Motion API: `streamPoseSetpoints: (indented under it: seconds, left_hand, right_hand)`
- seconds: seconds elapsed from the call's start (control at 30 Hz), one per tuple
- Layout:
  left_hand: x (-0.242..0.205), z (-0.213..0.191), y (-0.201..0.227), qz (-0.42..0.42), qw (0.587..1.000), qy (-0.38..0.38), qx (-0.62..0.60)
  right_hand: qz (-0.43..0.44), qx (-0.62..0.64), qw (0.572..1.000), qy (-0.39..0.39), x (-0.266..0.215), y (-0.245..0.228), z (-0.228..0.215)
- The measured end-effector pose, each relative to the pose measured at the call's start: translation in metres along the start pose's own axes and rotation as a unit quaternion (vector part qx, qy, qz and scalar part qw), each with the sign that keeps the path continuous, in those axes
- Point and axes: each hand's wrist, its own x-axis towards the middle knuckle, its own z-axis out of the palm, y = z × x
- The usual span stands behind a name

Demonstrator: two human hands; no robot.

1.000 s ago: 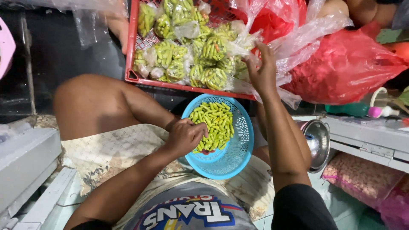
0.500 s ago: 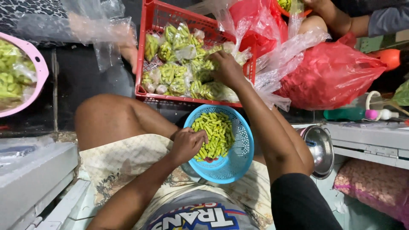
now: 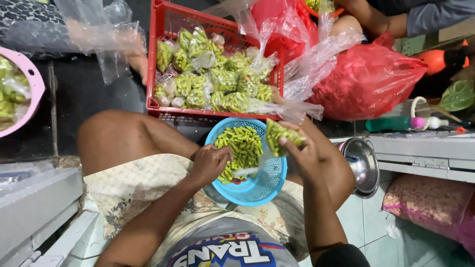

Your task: The person is packaging green peppers into small plastic bags by hand and placing them into a red crate and a blue basket.

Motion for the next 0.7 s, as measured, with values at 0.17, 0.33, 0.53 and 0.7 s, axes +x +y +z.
streamPoseSetpoints:
  seconds: [0.17, 0.33, 0.53, 0.7]
  left_hand:
    - [-0.001, -0.002, 0.002, -0.011, 1.000, -0.008, 0.001]
    - [-0.003, -0.003, 0.005, -0.013, 1.000, -0.007, -0.002]
    - [-0.009, -0.005, 0.011, -0.010, 1.000, -0.014, -0.015]
    - [-0.008, -0.005, 0.009, 0.008, 1.000, -0.001, -0.005]
  right_hand:
    - [-0.114, -0.042, 0.991, -0.050, -0.028, -0.001, 0.014]
    - [-0.172, -0.056, 0.984, 0.005, -0.053, -0.008, 0.009]
    - [-0.184, -0.130, 0.973, 0.045, -0.080, -0.040, -0.004]
    - [-0.209, -0.226, 0.950, 0.049, -0.096, -0.072, -0.026]
